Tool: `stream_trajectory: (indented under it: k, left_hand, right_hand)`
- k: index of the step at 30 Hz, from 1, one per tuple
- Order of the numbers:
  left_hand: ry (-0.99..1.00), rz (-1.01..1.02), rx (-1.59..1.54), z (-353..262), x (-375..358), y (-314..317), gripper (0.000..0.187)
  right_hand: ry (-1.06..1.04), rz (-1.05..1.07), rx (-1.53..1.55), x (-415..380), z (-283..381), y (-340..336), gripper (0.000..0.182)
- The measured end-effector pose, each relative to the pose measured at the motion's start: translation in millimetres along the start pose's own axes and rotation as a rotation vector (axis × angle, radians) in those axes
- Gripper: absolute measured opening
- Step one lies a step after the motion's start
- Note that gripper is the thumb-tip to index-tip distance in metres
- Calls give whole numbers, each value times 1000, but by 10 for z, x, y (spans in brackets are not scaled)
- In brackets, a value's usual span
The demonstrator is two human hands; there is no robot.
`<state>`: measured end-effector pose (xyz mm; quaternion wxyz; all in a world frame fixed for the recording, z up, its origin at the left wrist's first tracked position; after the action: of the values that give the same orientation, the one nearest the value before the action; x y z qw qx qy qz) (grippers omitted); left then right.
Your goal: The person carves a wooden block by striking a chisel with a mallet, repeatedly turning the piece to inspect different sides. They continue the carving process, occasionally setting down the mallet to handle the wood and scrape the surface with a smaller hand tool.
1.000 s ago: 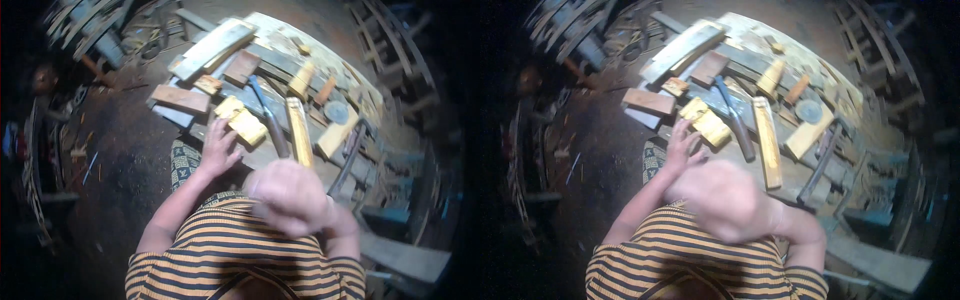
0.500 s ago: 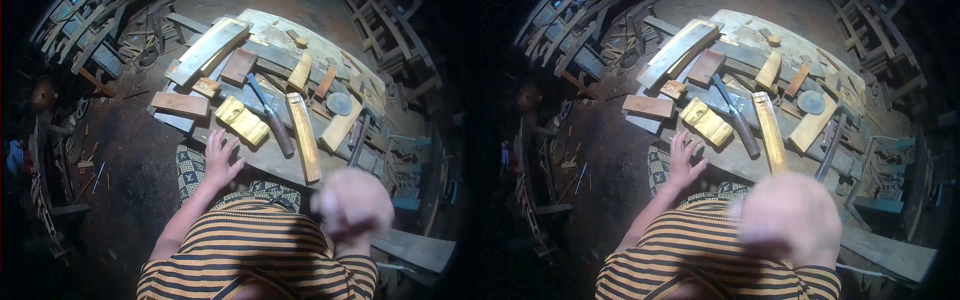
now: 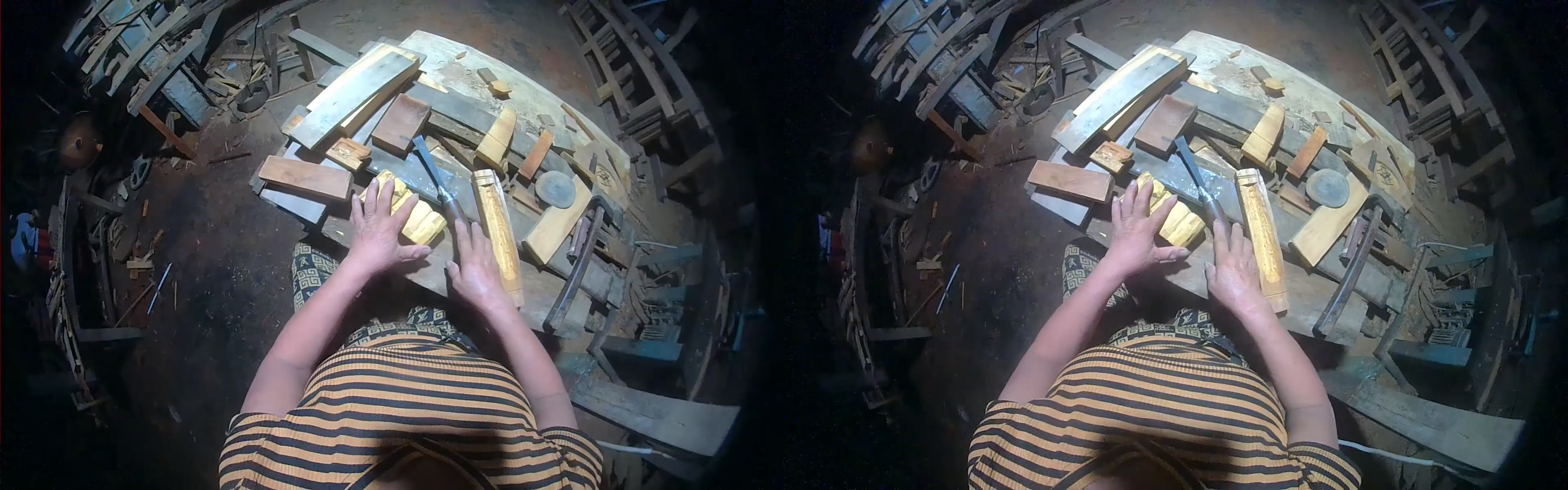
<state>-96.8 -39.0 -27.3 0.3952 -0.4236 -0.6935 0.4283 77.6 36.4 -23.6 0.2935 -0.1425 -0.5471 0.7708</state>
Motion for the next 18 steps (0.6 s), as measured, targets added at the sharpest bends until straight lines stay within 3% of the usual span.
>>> stream_trajectory:
  k: [7,10,13,14,18]
  left_hand:
    - [104,-289,-177,125,-114,103,75]
    - [170,-409,-249,111,-150,91,66]
    - [151,-420,-321,134,-213,122,65]
    - [110,-426,-397,151,-237,129,64]
    - [46,-442,-397,125,-270,28,60]
  right_hand:
    - [17,27,-66,135,-32,80,76]
    - [70,14,-12,177,-108,84,67]
    - [124,-235,876,152,-297,-25,49]
    - [322,-140,1015,111,-249,-212,45]
    - [276,-139,1035,2,-263,-864,37]
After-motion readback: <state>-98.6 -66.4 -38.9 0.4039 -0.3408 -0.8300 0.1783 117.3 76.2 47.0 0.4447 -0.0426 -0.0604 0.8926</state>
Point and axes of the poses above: each hand's wrist, its own x-axis towards the middle knuckle, its own y-axis out of the palm, z = x × y, the point moved 4 cm from there along x, towards the middle knuckle, and after that the axes turned 1 degree about -y, right-handed, at the moved point
